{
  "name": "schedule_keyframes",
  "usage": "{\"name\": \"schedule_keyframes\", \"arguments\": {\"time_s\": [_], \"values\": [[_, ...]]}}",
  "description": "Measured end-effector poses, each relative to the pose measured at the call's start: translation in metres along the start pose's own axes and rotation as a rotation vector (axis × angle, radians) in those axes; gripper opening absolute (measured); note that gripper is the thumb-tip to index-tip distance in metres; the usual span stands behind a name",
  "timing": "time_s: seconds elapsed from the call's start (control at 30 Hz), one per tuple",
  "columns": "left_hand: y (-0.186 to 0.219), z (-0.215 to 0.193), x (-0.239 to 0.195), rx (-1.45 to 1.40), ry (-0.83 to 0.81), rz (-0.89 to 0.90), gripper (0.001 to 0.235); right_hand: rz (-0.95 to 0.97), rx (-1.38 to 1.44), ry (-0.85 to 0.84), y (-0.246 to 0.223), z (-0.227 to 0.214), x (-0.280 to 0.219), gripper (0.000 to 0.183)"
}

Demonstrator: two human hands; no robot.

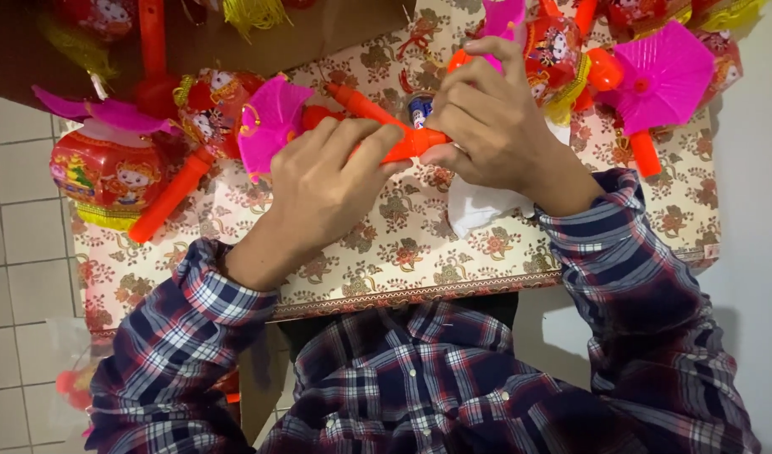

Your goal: Assembling small decorative lanterns by applying glue to plastic parts and joining them together.

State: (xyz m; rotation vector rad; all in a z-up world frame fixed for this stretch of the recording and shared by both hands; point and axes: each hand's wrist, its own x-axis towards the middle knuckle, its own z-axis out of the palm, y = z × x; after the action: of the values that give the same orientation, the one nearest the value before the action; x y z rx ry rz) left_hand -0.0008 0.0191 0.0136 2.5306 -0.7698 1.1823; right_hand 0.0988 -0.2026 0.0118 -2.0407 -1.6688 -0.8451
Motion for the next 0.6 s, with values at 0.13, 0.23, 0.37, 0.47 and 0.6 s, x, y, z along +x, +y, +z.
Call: {"name": "schedule_keyframes", "arguments": {"time_s": [0.13,0.23,0.37,0.47,0.6], "values": [[0.000,-0.005,0.002,0.034,0.003,0.015,0.013,0.020,0.029,0.000,-0.004,0.001,0.003,0.061],[-0.001,0.002,-0.003,0.061,0.028,0.010,0.033,0.023,0.041,0.016,-0.005,0.000,0.005,0.061],[-0.007,0.017,-0.020,-0.060,-0.093,-0.091,0.045,-0.007,-0.004,0.012,-0.002,-0.001,0.005,0.022],[-0.008,0.017,-0.020,-0.081,-0.156,-0.146,0.048,-0.021,-0.026,-0.008,-0.001,-0.001,0.004,0.014],[-0.005,0.012,-0.015,-0.062,-0.173,-0.154,0.064,-0.012,-0.023,-0.021,-0.001,-0.004,0.004,0.046]]}}
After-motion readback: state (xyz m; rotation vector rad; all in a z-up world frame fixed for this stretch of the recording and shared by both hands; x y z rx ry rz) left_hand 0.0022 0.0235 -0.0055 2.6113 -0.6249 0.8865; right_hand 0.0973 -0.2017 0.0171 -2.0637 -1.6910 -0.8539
